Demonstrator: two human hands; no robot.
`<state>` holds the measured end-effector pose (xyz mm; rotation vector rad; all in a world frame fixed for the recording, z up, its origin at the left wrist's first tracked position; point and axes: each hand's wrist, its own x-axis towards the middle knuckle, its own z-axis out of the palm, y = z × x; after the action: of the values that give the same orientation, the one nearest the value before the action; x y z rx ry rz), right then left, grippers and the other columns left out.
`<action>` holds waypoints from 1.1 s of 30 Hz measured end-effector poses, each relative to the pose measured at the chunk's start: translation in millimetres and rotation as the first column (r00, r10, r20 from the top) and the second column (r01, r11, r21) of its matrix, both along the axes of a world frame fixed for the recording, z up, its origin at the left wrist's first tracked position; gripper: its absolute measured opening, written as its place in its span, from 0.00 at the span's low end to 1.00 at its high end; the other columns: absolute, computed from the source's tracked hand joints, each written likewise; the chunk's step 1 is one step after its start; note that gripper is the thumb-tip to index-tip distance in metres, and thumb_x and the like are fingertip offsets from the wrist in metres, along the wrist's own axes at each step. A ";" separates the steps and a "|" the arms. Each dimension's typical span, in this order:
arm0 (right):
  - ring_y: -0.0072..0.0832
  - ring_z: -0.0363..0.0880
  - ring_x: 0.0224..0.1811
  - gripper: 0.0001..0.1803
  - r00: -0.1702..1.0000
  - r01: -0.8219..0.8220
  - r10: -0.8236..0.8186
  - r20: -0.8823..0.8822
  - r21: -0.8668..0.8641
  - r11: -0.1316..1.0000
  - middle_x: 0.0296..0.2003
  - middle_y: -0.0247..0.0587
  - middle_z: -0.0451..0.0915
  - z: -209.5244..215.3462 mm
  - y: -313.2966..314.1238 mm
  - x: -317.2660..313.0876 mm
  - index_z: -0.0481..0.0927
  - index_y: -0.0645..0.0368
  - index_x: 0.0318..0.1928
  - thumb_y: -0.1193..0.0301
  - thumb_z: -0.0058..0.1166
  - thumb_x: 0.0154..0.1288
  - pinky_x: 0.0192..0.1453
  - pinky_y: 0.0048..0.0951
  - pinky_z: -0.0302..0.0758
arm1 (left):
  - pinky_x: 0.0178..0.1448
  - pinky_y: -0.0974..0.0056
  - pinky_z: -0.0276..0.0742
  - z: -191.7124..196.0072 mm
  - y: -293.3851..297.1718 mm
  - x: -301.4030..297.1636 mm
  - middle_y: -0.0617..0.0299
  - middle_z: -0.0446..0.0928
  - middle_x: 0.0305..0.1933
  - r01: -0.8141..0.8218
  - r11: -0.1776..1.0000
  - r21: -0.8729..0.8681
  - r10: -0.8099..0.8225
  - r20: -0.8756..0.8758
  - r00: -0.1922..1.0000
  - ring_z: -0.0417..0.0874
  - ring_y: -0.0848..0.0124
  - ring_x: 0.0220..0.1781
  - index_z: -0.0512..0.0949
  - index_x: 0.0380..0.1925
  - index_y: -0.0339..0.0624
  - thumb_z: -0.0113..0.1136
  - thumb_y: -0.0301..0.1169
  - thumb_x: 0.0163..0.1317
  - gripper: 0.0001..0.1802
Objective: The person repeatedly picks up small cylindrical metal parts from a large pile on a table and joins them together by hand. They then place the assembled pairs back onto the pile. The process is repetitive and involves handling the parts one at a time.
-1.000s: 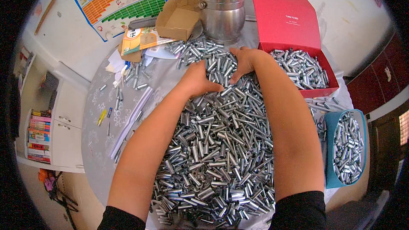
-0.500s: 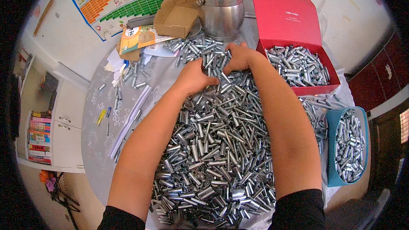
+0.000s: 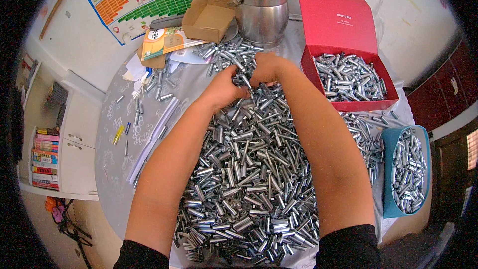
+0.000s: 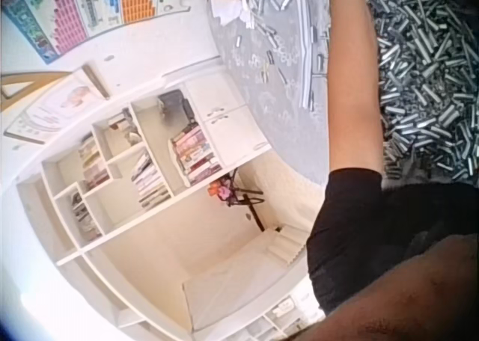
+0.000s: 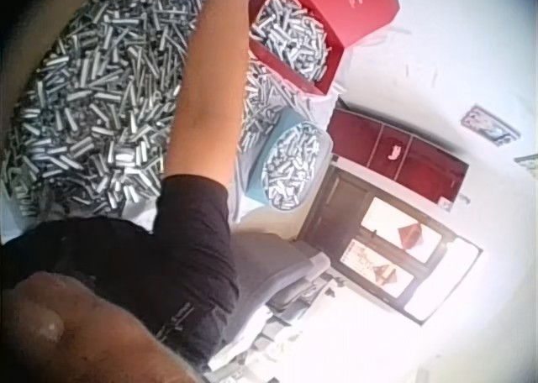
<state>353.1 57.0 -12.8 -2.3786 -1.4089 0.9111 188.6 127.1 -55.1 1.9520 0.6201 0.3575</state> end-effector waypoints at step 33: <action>0.25 0.79 0.37 0.30 0.856 0.243 -0.095 -0.508 0.233 0.942 0.42 0.36 0.79 8.4 -5.8 -38.0 0.76 0.55 0.56 0.73 0.65 0.49 0.30 0.26 0.79 | 0.35 0.63 0.79 23.0 -0.2 -23.3 0.57 0.79 0.37 -0.095 0.887 -0.453 0.170 0.128 0.977 0.82 0.66 0.32 0.72 0.49 0.33 0.57 0.13 0.44 0.26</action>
<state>315.1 51.2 -4.4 -1.8409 -1.0279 1.0767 165.3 126.9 -32.1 1.4292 0.6636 0.4172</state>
